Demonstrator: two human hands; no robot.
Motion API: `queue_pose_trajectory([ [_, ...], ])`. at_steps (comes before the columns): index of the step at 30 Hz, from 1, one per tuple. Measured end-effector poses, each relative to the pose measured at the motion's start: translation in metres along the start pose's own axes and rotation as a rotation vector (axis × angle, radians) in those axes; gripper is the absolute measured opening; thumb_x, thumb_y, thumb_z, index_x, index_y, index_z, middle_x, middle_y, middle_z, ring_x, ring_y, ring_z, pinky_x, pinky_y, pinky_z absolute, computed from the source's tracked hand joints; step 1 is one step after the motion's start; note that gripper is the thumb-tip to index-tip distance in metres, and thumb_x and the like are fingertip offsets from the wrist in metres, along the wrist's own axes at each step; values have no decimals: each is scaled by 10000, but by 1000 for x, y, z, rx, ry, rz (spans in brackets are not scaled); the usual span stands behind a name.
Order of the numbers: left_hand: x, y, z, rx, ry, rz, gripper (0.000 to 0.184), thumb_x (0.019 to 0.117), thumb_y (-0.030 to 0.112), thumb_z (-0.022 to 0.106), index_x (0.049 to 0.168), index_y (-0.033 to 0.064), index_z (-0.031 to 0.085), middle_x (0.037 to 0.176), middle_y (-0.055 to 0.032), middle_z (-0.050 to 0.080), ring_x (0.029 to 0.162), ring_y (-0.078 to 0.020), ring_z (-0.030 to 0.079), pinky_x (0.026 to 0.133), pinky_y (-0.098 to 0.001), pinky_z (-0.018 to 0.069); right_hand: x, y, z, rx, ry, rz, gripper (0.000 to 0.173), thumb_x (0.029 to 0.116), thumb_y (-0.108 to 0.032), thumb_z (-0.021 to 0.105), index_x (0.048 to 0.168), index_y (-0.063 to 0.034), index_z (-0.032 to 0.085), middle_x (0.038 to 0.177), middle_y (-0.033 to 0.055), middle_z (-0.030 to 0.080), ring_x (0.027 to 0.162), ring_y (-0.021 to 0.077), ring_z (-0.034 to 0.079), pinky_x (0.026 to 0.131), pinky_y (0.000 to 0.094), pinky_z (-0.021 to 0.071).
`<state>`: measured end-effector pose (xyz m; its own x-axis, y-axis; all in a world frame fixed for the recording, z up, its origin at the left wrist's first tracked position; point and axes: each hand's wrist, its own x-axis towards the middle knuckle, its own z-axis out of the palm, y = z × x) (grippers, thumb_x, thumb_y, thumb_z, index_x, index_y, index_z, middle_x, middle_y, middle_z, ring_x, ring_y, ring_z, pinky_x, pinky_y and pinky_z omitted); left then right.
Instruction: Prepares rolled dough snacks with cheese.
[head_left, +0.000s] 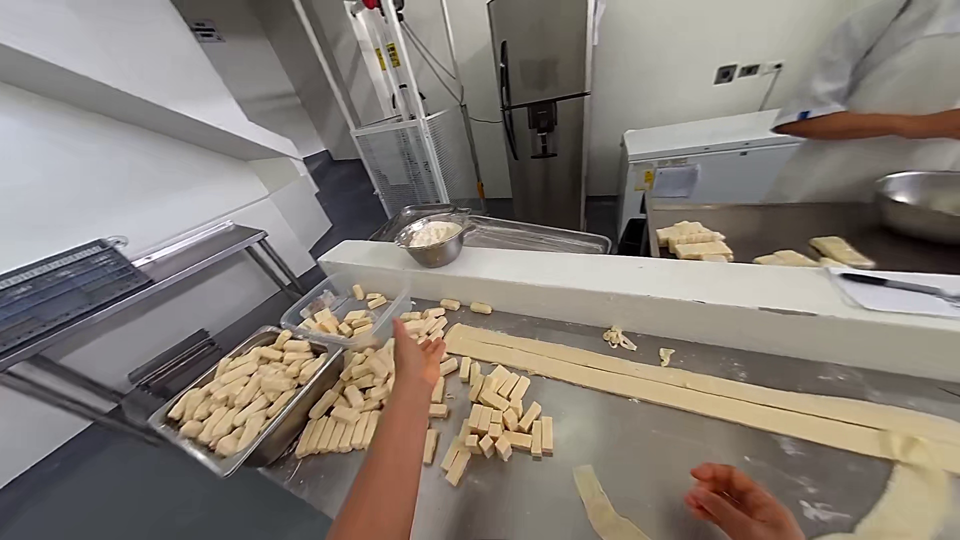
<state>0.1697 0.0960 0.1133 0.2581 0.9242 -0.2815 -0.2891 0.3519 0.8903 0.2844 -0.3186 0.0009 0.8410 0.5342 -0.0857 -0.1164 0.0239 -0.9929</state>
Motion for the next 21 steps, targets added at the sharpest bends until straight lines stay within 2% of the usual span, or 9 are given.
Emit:
queue_pose_trajectory([
  [1, -10, -18, 13, 125, -107, 27, 703, 1102, 523, 255, 1583, 13, 194, 1537, -306, 362, 1323, -406, 510, 1049, -496, 475, -6, 0, -15, 32, 73, 19, 186, 917, 113, 556, 1017, -38, 600, 809, -46, 722, 734, 85, 724, 747, 293, 632],
  [3, -43, -70, 40, 410, -449, 55, 463, 1126, 272, 342, 1395, -88, 448, 1215, -235, 628, 1065, -281, 654, 932, -417, 539, -20, 1, -41, 79, 174, 33, 189, 941, 109, 538, 997, -48, 628, 793, -45, 732, 727, 93, 730, 754, 296, 637],
  [5, -89, -126, 67, 696, -857, 48, 318, 1086, 157, 449, 1214, -93, 601, 1009, -143, 697, 892, -194, 687, 856, -370, 571, -37, 0, -59, 104, 261, 52, 190, 968, 89, 525, 1019, -41, 653, 809, -34, 740, 737, 104, 737, 759, 300, 641],
  [9, -176, -216, 100, 1305, -1372, 87, 396, 1019, 333, 604, 1201, -11, 678, 1125, -205, 699, 1098, -334, 665, 1015, -518, 497, -69, 0, -76, 142, 443, 91, 221, 1046, -1, 441, 1018, -7, 659, 715, -9, 702, 626, 104, 701, 639, 278, 624],
  [11, -210, -238, 110, 1486, -1482, 73, 482, 973, 396, 680, 1242, -3, 662, 1196, -216, 670, 1183, -368, 615, 1050, -544, 460, -79, 1, -81, 127, 544, 151, 290, 1078, -68, 428, 904, -25, 655, 586, -33, 629, 518, 87, 642, 562, 265, 590],
  [13, -237, -248, 119, 1602, -1593, 124, 473, 942, 366, 727, 1222, -11, 667, 1263, -220, 625, 1232, -376, 577, 1053, -544, 455, -89, 4, -87, 121, 562, 271, 341, 1102, -148, 432, 849, -33, 629, 596, -6, 636, 550, 119, 664, 606, 298, 607],
  [16, -266, -256, 121, 1652, -1789, 158, 336, 968, 221, 686, 1176, -42, 682, 1316, -262, 568, 1283, -407, 527, 1087, -543, 433, -98, 12, -93, 141, 502, 459, 218, 1097, -158, 466, 1044, 5, 600, 805, 66, 706, 719, 169, 721, 708, 340, 619],
  [18, -266, -255, 120, 1448, -1779, 11, 303, 977, 165, 664, 1159, -77, 660, 1222, -261, 624, 1185, -377, 591, 1054, -516, 451, -96, 15, -93, 221, 453, 523, 312, 1124, -219, 391, 1172, 30, 572, 948, 117, 734, 841, 214, 742, 794, 384, 615],
  [21, -262, -234, 119, 1016, -1595, -331, 291, 945, 79, 688, 1162, -59, 552, 973, -153, 660, 842, -205, 640, 793, -392, 535, -80, 19, -90, 449, 448, 426, 571, 1135, -397, 211, 1247, 49, 551, 1013, 120, 716, 905, 213, 721, 852, 401, 596],
])
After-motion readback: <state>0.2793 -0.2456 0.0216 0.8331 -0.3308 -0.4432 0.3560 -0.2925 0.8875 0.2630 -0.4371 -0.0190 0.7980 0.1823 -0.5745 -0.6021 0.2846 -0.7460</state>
